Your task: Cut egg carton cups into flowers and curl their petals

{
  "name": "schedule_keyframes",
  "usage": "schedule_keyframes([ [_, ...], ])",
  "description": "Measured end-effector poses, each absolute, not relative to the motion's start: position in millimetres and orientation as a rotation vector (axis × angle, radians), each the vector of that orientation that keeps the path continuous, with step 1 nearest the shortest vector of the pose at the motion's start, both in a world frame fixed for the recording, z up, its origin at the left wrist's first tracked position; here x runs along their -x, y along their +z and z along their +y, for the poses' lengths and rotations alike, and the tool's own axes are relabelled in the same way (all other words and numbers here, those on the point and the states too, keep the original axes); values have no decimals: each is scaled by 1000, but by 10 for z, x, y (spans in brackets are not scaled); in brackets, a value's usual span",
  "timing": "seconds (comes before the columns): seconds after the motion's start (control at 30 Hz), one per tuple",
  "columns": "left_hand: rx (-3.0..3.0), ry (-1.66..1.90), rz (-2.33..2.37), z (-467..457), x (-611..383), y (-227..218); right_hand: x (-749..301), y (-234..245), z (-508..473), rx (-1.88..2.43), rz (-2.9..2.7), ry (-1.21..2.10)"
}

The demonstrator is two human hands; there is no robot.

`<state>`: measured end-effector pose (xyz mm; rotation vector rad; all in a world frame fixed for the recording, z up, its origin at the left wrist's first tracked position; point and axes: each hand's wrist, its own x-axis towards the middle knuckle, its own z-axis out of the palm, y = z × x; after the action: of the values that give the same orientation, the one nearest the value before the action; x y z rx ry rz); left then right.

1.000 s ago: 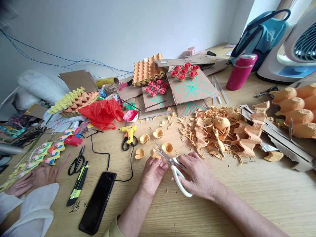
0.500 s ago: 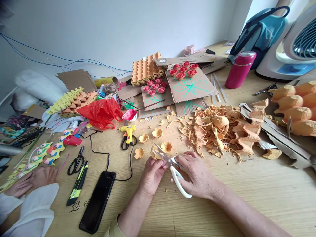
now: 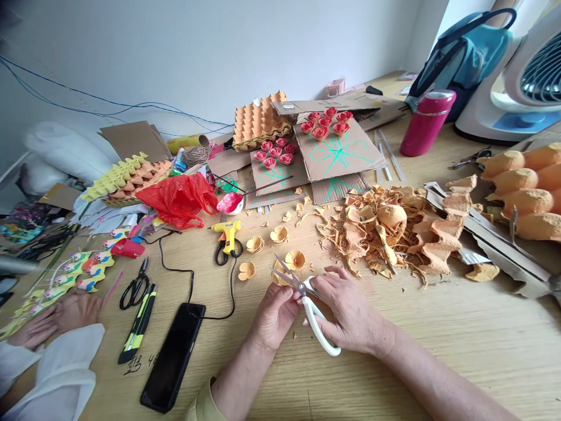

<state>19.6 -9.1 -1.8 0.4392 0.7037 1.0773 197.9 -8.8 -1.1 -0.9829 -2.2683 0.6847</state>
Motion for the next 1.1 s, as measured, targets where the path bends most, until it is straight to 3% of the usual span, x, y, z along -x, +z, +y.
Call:
schedule_keyframes([
  [1.1,-436,1107,694,-119,-226,-35,-1980,-15,-108,980,-2282,650],
])
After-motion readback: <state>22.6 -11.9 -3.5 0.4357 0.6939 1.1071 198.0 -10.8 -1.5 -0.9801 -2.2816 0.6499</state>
